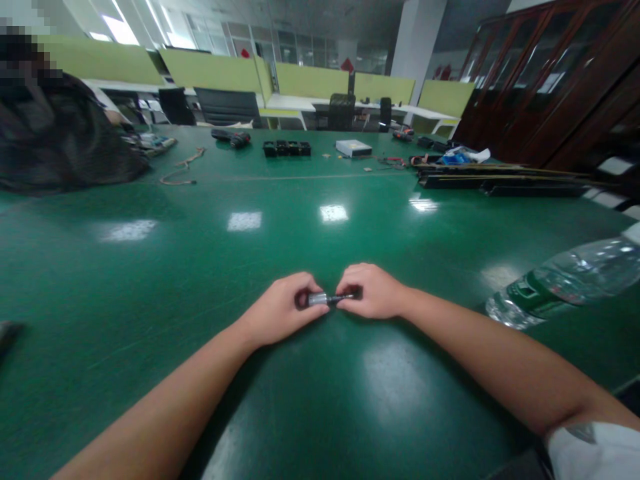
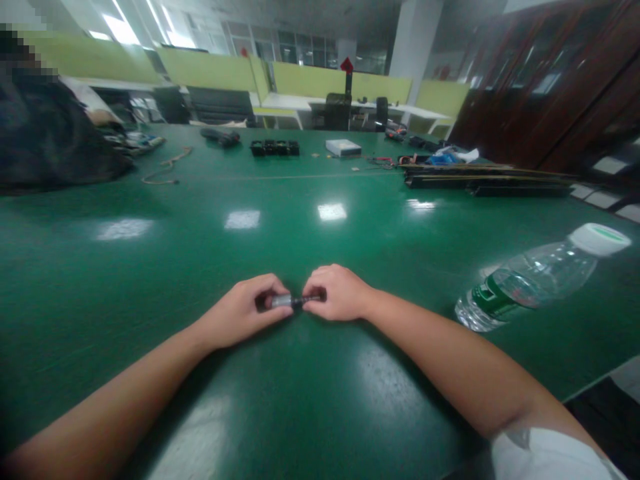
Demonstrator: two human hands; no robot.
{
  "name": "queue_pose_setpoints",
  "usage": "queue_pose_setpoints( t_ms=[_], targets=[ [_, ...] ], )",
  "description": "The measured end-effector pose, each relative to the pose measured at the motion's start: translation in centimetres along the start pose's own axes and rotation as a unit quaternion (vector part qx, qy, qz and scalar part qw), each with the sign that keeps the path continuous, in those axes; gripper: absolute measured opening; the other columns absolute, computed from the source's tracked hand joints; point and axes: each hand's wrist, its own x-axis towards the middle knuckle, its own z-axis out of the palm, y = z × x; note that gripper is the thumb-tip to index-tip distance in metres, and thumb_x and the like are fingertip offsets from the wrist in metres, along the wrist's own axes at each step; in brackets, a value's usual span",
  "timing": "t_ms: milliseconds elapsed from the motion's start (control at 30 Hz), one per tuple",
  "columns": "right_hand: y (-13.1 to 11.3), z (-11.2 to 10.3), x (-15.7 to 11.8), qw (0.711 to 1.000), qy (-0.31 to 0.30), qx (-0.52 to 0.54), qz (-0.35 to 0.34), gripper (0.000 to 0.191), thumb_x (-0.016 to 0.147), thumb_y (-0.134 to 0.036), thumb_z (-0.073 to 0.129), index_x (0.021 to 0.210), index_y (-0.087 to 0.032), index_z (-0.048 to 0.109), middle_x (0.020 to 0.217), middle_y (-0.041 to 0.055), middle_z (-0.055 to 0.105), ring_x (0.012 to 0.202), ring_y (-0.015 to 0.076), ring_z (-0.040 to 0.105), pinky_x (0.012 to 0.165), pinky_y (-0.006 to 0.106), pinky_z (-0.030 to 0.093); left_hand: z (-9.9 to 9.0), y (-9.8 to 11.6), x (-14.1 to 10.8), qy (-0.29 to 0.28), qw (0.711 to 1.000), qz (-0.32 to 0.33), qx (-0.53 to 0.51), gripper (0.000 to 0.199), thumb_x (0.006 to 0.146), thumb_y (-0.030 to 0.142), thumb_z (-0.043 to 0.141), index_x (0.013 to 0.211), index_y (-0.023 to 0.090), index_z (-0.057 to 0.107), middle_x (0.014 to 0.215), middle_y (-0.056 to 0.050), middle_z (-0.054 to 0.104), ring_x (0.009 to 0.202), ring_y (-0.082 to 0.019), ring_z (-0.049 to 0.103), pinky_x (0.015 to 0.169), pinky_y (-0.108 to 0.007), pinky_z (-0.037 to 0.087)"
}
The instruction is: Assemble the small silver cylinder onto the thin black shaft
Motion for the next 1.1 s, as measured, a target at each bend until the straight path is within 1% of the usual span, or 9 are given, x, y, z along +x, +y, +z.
queue_pose_setpoints(
  t_ms=[167,333,433,567,700,800,933,1000,1100],
  targets=[
    [0.7,-0.9,-0.2,0.999,-0.01,0.033,0.004,0.006,0.077,-0.02,0.072,0.079,-0.016,0.069,0.078,0.0029,0.068,0.074,0.015,0.06,0.073,0.027,0.046,-0.1,0.0,0.0,0.006,1.0,-0.005,0.001,0.026,0.082,0.042,0.069,0.086,0.017,0.063,0.075,0.0,0.06,0.067,-0.016,0.056,0.062,-0.026,0.041],
    [2.1,-2.0,-0.6,0.998,-0.009,0.043,0.045,0.005,0.073,-0.017,0.072,0.076,-0.016,0.069,0.075,0.002,0.066,0.069,0.013,0.058,0.066,0.024,0.045,-0.2,0.2,0.0,0.007,1.0,-0.015,0.006,0.026,0.08,0.042,0.07,0.083,0.017,0.061,0.074,0.0,0.06,0.066,-0.016,0.056,0.062,-0.026,0.042],
    [2.3,-2.1,-0.7,0.997,-0.009,0.056,0.054,0.005,0.073,-0.017,0.073,0.075,-0.015,0.069,0.074,0.0018,0.065,0.067,0.0121,0.057,0.064,0.024,0.044,-0.2,0.2,0.0,0.008,1.0,-0.015,0.006,0.026,0.08,0.042,0.069,0.083,0.017,0.061,0.074,0.0,0.06,0.066,-0.016,0.056,0.061,-0.026,0.042],
    [2.0,-1.9,-0.6,0.997,-0.02,0.065,0.042,0.006,0.073,-0.019,0.074,0.076,-0.015,0.07,0.075,0.002,0.066,0.068,0.0125,0.059,0.065,0.024,0.045,-0.2,0.2,0.0,0.01,1.0,-0.01,0.007,0.027,0.081,0.043,0.068,0.083,0.017,0.061,0.074,0.0,0.06,0.066,-0.016,0.055,0.061,-0.026,0.042],
    [1.5,-1.4,-0.4,0.997,-0.013,0.06,0.04,0.008,0.077,-0.023,0.074,0.081,-0.016,0.073,0.078,0.0034,0.068,0.072,0.0138,0.061,0.068,0.025,0.047,-0.2,0.0,-0.1,0.007,1.0,-0.007,0.007,0.028,0.081,0.044,0.068,0.084,0.017,0.061,0.075,0.0,0.061,0.067,-0.016,0.056,0.062,-0.026,0.042],
    [0.9,-1.0,-0.2,0.998,-0.007,0.055,0.025,0.013,0.079,-0.026,0.074,0.088,-0.016,0.074,0.083,0.0049,0.071,0.077,0.0152,0.063,0.073,0.027,0.048,-0.1,-0.1,-0.1,0.01,1.0,-0.005,0.006,0.028,0.081,0.044,0.069,0.085,0.017,0.061,0.075,0.0,0.061,0.067,-0.016,0.056,0.061,-0.026,0.042],
    [0.1,-0.5,-0.1,0.998,-0.012,0.056,0.002,0.02,0.079,-0.02,0.073,0.098,-0.017,0.073,0.091,0.0058,0.073,0.084,0.0167,0.065,0.078,0.028,0.05,0.0,-0.2,-0.1,0.012,1.0,0.009,-0.002,0.024,0.082,0.04,0.069,0.088,0.018,0.063,0.077,0.0,0.061,0.068,-0.015,0.056,0.063,-0.025,0.043],
    [-0.1,-0.4,0.0,0.998,-0.017,0.054,-0.003,0.021,0.08,-0.017,0.071,0.1,-0.016,0.073,0.091,0.0063,0.073,0.085,0.0171,0.065,0.079,0.029,0.05,-0.1,-0.1,-0.1,0.012,1.0,0.011,-0.001,0.023,0.08,0.039,0.07,0.089,0.018,0.064,0.077,0.0,0.061,0.068,-0.015,0.056,0.063,-0.025,0.043],
    [-0.1,-0.4,0.0,0.999,-0.022,0.048,-0.009,0.02,0.081,-0.017,0.069,0.101,-0.016,0.072,0.092,0.0068,0.073,0.086,0.0175,0.065,0.08,0.029,0.05,-0.1,0.1,-0.1,0.011,1.0,0.011,-0.001,0.027,0.08,0.041,0.072,0.09,0.018,0.065,0.076,0.0,0.06,0.067,-0.015,0.056,0.062,-0.025,0.043]
  ],
)
